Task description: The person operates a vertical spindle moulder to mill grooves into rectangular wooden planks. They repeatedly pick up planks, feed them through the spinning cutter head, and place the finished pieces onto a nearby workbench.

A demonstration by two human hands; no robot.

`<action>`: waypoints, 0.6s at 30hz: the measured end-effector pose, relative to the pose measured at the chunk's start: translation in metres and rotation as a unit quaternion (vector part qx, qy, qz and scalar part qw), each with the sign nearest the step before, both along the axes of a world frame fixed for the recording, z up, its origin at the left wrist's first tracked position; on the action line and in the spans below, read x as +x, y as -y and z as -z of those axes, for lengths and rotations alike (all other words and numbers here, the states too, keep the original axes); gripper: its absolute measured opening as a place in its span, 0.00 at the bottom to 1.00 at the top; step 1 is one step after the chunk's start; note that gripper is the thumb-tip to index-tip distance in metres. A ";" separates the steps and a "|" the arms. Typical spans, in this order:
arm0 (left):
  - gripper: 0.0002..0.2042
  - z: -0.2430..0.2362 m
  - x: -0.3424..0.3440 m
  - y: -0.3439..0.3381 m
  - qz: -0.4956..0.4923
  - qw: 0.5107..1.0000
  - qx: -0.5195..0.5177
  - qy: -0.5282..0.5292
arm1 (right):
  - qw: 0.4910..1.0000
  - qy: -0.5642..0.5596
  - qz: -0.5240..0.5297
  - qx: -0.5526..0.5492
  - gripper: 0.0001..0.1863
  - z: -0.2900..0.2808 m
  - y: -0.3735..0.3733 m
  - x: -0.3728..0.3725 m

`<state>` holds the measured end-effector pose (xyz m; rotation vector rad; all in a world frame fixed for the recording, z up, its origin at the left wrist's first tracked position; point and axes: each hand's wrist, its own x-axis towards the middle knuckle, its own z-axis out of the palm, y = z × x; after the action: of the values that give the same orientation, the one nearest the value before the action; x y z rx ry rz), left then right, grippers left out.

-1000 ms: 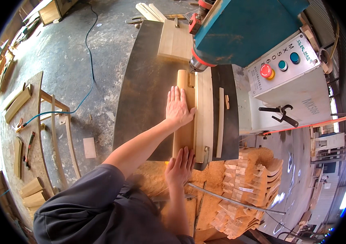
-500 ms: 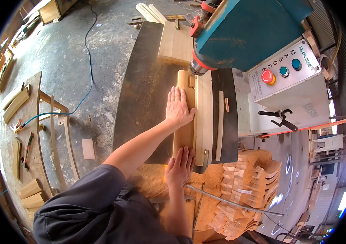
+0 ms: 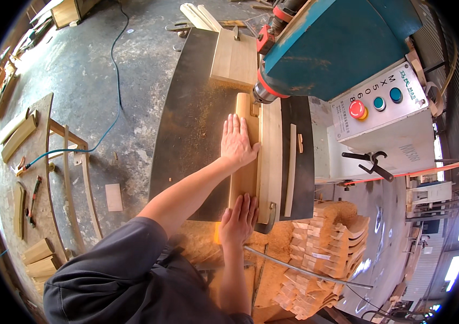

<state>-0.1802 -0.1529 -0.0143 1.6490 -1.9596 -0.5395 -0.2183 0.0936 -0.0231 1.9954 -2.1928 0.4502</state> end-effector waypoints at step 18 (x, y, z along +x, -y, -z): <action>0.49 0.000 0.000 0.019 -0.003 1.000 -0.002 -0.007 | 1.000 -0.001 0.004 0.028 0.29 -0.006 0.020 0.001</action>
<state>-0.1803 -0.1722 -0.0143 1.6445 -1.9435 -0.5432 -0.2173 0.0736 -0.0170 2.0126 -2.2361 0.3880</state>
